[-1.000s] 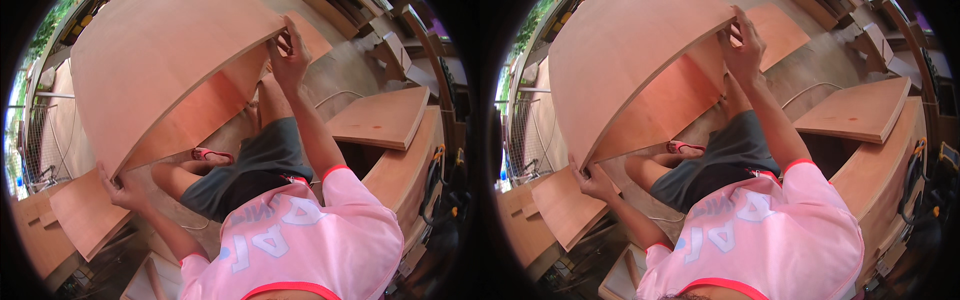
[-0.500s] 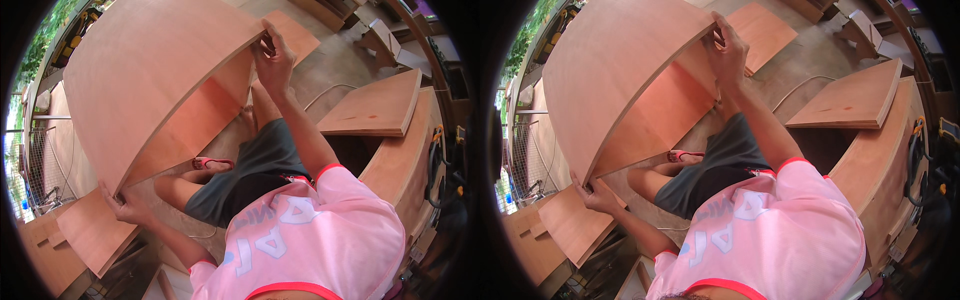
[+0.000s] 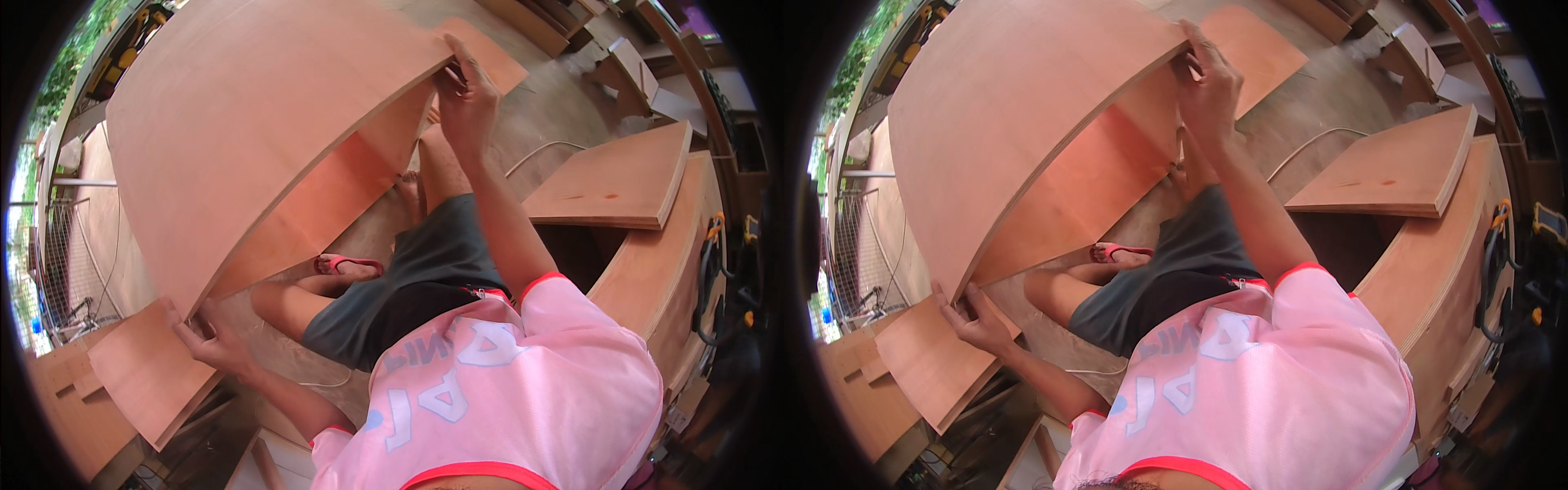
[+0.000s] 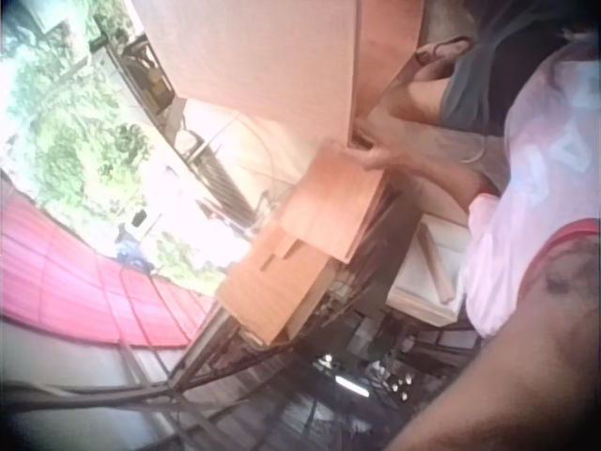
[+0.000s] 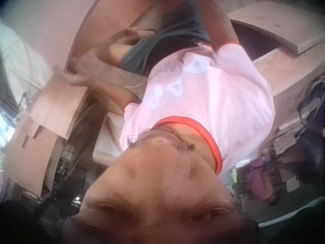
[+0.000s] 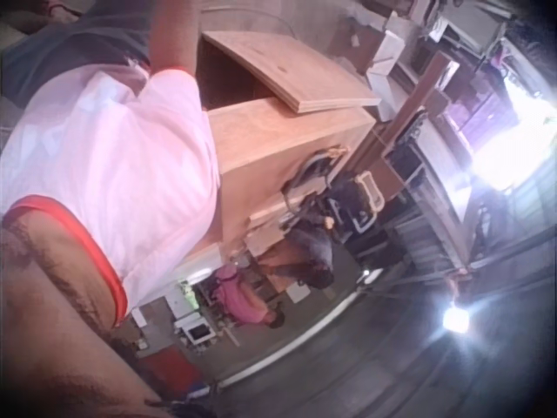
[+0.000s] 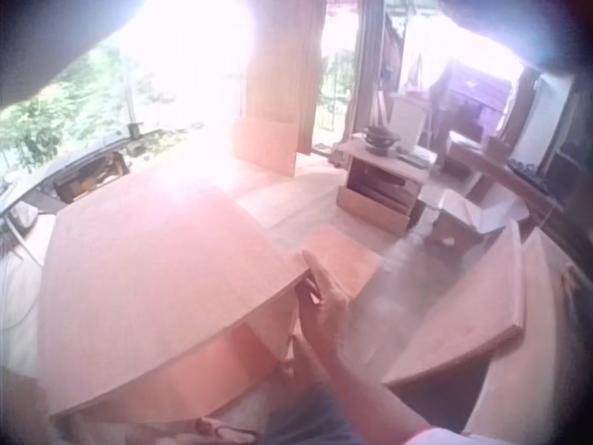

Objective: The person sits on the floor and repeatedly aligns and stacks several large pinkish wooden panels. They lift, rotate, and place the panels into a small pile, then stand and walk to a workbench to retrieve a small item from a drawer.

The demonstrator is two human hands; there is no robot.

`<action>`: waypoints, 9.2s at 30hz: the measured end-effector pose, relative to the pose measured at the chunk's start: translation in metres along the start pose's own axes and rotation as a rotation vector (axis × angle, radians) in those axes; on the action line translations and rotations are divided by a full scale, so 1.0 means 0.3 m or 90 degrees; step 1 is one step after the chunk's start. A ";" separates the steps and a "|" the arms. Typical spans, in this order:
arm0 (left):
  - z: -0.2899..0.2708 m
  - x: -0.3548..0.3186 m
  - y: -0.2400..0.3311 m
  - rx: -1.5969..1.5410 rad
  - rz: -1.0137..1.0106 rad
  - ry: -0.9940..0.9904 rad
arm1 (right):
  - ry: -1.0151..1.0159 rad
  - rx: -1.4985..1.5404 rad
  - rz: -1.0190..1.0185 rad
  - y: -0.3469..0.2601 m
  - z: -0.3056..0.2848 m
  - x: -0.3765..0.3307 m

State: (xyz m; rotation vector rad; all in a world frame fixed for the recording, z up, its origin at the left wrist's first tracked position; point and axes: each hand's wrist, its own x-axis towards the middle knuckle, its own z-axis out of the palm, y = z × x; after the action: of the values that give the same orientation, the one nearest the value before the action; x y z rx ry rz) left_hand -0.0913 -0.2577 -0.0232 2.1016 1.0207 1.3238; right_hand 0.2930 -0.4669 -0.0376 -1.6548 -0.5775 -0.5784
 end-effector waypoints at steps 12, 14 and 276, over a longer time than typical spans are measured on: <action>0.004 -0.018 -0.043 -0.001 -0.021 0.071 | -0.063 0.159 0.031 0.065 -0.023 -0.010; 0.006 -0.018 -0.044 0.001 -0.011 0.076 | -0.044 0.248 0.058 0.075 -0.013 -0.004; 0.138 0.018 0.028 0.154 0.021 0.173 | -0.030 0.166 0.008 0.059 0.024 0.035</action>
State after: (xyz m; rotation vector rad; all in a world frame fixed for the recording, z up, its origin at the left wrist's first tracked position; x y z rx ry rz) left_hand -0.0497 -0.2583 -0.0324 2.1574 1.3216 1.6042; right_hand 0.3129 -0.4619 -0.0448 -1.4275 -0.6489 -0.4359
